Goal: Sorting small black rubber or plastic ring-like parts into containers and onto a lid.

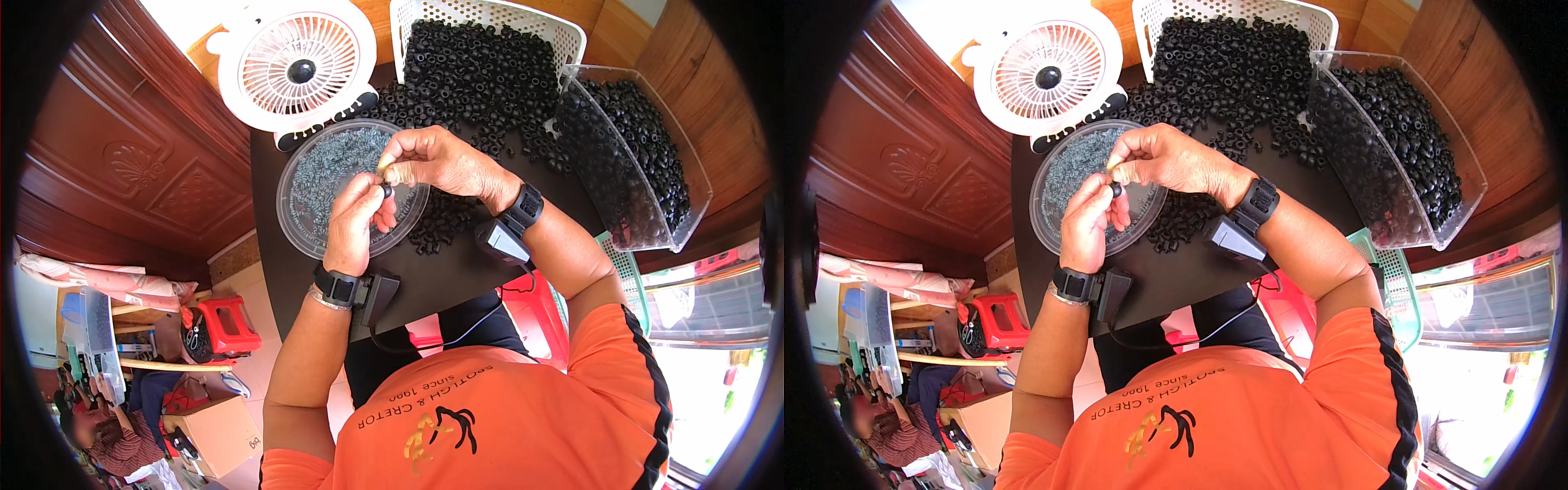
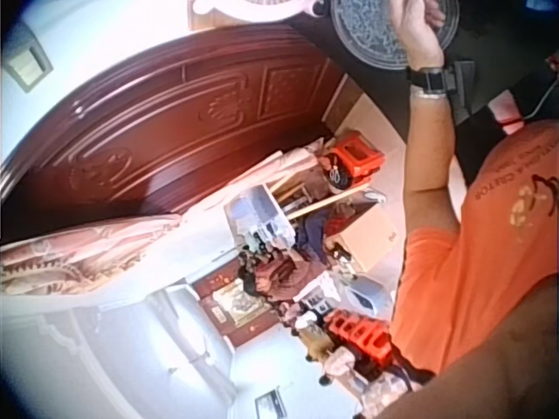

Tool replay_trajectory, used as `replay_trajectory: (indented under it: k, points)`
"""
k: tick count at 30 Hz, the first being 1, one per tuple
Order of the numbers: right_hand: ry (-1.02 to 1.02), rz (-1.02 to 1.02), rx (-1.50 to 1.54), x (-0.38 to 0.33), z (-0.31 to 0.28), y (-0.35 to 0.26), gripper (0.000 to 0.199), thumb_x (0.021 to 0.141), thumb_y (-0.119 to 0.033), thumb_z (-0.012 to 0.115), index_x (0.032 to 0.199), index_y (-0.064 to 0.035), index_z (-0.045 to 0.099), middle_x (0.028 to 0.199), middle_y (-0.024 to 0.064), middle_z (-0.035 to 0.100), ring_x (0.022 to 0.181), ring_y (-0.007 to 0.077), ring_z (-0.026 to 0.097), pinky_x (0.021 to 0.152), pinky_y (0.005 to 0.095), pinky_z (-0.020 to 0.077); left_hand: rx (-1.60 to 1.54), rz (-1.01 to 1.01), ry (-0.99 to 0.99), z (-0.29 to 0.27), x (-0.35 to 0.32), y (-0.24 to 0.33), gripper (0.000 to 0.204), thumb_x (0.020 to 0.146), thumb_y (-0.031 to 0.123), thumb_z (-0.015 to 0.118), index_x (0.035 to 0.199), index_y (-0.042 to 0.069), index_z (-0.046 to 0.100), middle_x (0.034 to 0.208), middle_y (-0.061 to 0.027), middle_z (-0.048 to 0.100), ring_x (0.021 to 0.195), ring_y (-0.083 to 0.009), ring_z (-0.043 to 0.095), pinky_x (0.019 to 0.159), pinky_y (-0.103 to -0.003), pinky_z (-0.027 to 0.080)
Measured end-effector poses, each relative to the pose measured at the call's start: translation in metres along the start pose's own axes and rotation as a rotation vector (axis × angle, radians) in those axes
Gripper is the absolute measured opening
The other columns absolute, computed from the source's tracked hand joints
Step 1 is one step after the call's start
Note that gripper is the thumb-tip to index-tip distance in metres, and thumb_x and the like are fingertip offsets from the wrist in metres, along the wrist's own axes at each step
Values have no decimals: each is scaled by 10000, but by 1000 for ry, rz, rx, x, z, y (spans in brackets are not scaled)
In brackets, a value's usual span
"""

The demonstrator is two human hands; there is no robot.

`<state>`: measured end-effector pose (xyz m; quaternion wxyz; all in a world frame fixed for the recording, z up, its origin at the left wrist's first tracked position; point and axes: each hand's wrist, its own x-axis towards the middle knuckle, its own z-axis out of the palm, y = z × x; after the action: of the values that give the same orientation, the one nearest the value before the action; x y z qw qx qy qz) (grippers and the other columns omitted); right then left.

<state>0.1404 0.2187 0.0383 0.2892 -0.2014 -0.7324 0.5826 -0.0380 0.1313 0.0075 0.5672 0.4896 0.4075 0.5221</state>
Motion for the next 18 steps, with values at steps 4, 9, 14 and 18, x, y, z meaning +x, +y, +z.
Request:
replay_trajectory:
  k: [4, 9, 14, 18]
  points:
    - [44, -10, 64, 2, 4, 3, 131, 891, -166, 671, 873, -37, 656, 772, -27, 618, 704, 48, 509, 634, 221, 431, -30, 4, 13, 0, 0, -1, 271, 957, 283, 482, 1000, 24, 551, 794, -38, 574, 658, -120, 542, 610, -242, 410]
    - [101, -87, -22, 3, 12, 13, 155, 884, -153, 686, 953, -19, 655, 847, 4, 646, 802, 63, 576, 739, 244, 484, -74, 24, 70, 1, 0, -4, 265, 964, 270, 467, 1006, 22, 550, 783, -40, 576, 653, -123, 542, 603, -247, 414]
    - [165, -176, -325, -2, 26, -4, 249, 812, -116, 747, 1018, -36, 631, 847, 44, 641, 789, 105, 621, 706, 264, 502, -158, 65, 143, 1, 1, -7, 264, 972, 258, 450, 1044, 20, 540, 778, -43, 579, 656, -129, 553, 607, -257, 430]
    - [272, -292, -475, -1, 36, 2, 305, 711, -117, 784, 942, -24, 608, 851, 98, 634, 782, 211, 663, 693, 311, 531, -207, 37, 172, 3, 1, -9, 276, 982, 258, 434, 1076, 17, 533, 799, -52, 595, 687, -137, 577, 617, -263, 447]
